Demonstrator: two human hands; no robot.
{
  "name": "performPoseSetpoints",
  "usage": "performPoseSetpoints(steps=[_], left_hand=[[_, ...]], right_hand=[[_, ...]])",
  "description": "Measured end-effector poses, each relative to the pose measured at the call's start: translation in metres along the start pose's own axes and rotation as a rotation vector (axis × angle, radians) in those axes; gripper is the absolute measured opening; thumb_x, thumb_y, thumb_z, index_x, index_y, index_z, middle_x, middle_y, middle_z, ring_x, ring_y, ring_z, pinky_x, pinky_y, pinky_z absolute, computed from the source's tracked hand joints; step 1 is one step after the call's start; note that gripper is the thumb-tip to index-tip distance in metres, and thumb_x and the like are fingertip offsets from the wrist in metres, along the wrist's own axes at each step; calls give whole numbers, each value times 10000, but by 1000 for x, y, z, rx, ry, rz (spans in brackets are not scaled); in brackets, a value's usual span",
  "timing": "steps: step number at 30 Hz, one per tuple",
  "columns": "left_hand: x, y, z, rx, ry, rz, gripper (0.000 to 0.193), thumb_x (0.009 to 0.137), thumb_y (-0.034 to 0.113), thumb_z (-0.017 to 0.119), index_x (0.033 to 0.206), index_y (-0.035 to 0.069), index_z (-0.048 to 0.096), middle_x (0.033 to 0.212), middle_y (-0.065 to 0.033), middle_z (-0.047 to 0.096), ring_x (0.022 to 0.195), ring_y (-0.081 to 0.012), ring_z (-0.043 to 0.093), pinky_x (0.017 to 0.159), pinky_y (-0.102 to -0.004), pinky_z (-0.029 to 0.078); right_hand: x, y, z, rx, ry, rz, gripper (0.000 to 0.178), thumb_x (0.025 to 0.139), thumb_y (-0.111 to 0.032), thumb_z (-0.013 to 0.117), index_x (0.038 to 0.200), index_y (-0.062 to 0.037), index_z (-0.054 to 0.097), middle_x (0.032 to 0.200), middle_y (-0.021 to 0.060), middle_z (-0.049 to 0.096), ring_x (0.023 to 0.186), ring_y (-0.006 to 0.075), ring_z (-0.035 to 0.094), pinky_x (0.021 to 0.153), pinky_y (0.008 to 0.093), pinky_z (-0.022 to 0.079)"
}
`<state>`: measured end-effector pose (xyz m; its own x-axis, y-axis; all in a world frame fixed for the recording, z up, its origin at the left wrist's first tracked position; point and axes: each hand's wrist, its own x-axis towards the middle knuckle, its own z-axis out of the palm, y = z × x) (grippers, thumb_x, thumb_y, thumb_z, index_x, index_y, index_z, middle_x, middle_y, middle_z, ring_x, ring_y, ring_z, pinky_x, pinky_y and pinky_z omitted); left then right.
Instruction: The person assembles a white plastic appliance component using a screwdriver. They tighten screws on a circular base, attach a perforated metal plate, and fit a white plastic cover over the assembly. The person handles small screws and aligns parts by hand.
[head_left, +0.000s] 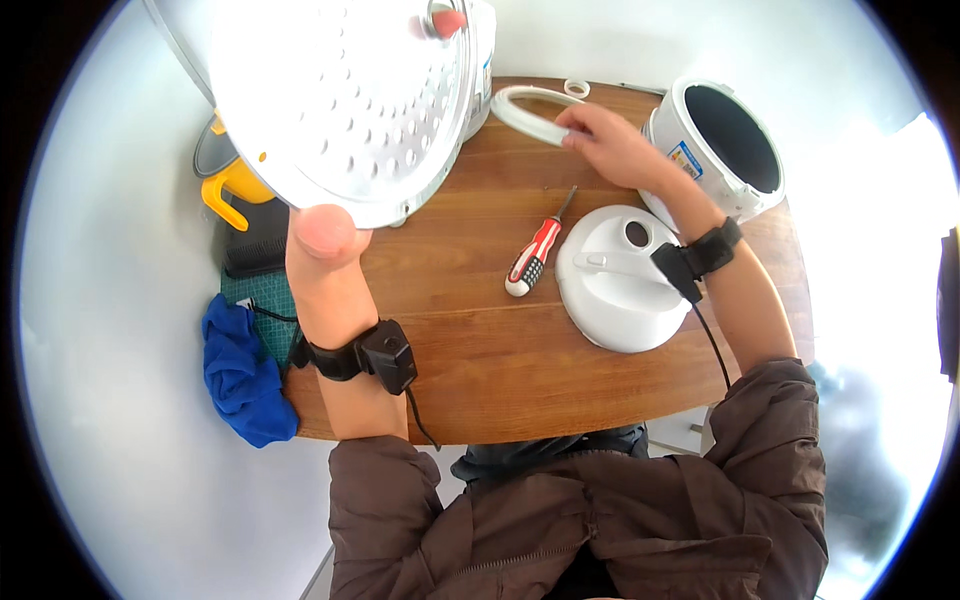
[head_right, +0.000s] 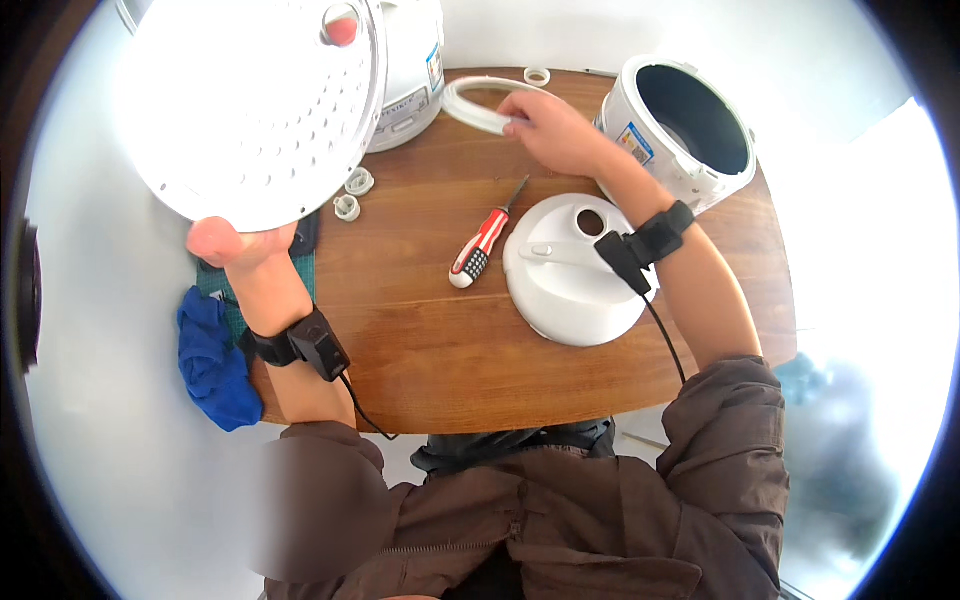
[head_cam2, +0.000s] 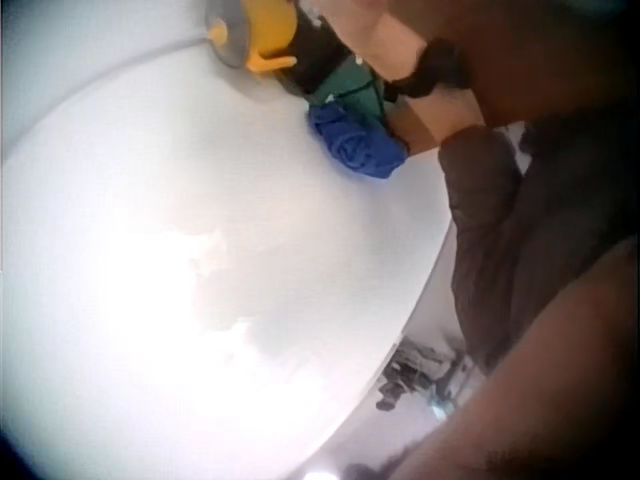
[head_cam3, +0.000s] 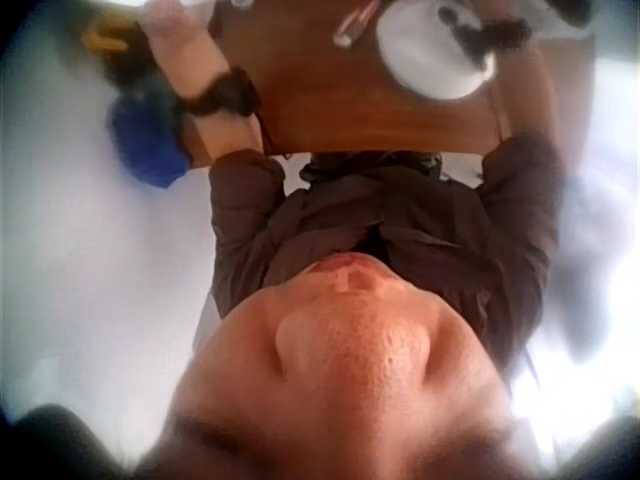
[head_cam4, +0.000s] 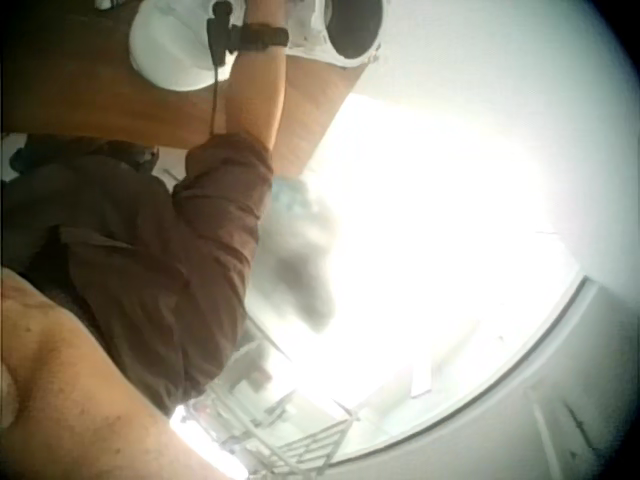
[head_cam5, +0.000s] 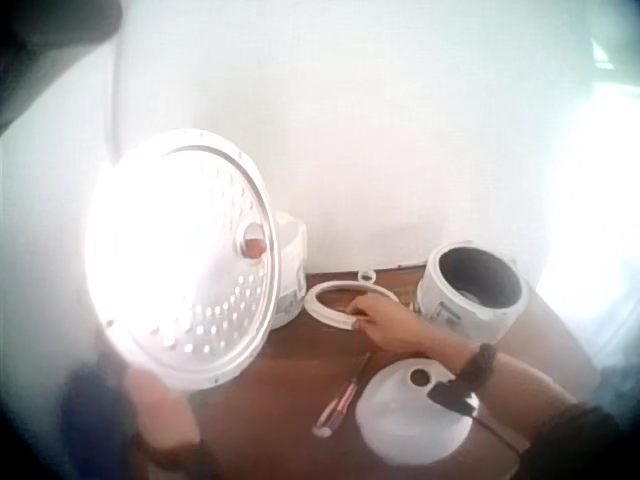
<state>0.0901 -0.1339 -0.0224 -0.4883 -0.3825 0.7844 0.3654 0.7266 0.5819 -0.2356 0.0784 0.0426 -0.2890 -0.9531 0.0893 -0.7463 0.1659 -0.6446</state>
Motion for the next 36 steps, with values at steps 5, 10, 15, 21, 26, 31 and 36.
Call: performPoseSetpoints(steps=[5,10,15,21,26,31,36], left_hand=[[16,17,16,-213,39,-114,843,867,395,638,1531,15,285,1510,-143,433,1347,-295,472,1096,-429,423],[47,59,29,-367,47,-162,927,875,570,568,1564,45,234,1562,-134,369,1395,-317,419,1138,-460,387],[83,100,49,-481,-17,-129,1026,884,744,497,1596,76,184,1614,-124,306,1444,-340,365,1180,-491,352],[113,96,61,-715,-47,-35,1076,757,685,766,1506,33,351,1434,-141,538,1254,-278,575,982,-417,551],[91,95,71,-694,158,-269,1135,753,790,630,1536,35,306,1516,-145,440,1341,-299,503,1076,-446,484],[82,83,79,-656,124,-401,1224,689,839,660,1543,42,294,1528,-137,423,1359,-299,487,1085,-451,480],[77,81,106,-693,36,-496,1294,642,876,683,1552,51,277,1544,-129,401,1381,-301,463,1104,-458,464]], right_hand=[[-21,-15,-24,321,168,-21,345,1010,-220,591,1266,11,595,971,33,610,897,112,549,850,278,449],[-48,-35,-48,924,275,-176,385,1048,-247,523,1265,68,564,980,21,549,875,107,478,830,273,415],[-78,-54,-48,986,558,-228,396,1095,-292,455,1230,67,552,914,16,496,788,116,428,735,280,387],[-80,-44,-37,1119,768,-203,346,1103,-288,440,1168,30,561,851,23,505,731,114,429,663,280,375],[-69,-21,-31,1507,592,-206,334,1097,-287,468,1181,24,557,869,24,500,722,113,417,648,272,382],[-63,-24,-26,1448,661,-178,343,1091,-287,486,1211,25,565,865,30,518,731,115,449,654,276,410],[-59,-28,-26,1443,625,-91,341,1089,-290,489,1169,19,607,853,27,554,725,119,490,660,279,450]])
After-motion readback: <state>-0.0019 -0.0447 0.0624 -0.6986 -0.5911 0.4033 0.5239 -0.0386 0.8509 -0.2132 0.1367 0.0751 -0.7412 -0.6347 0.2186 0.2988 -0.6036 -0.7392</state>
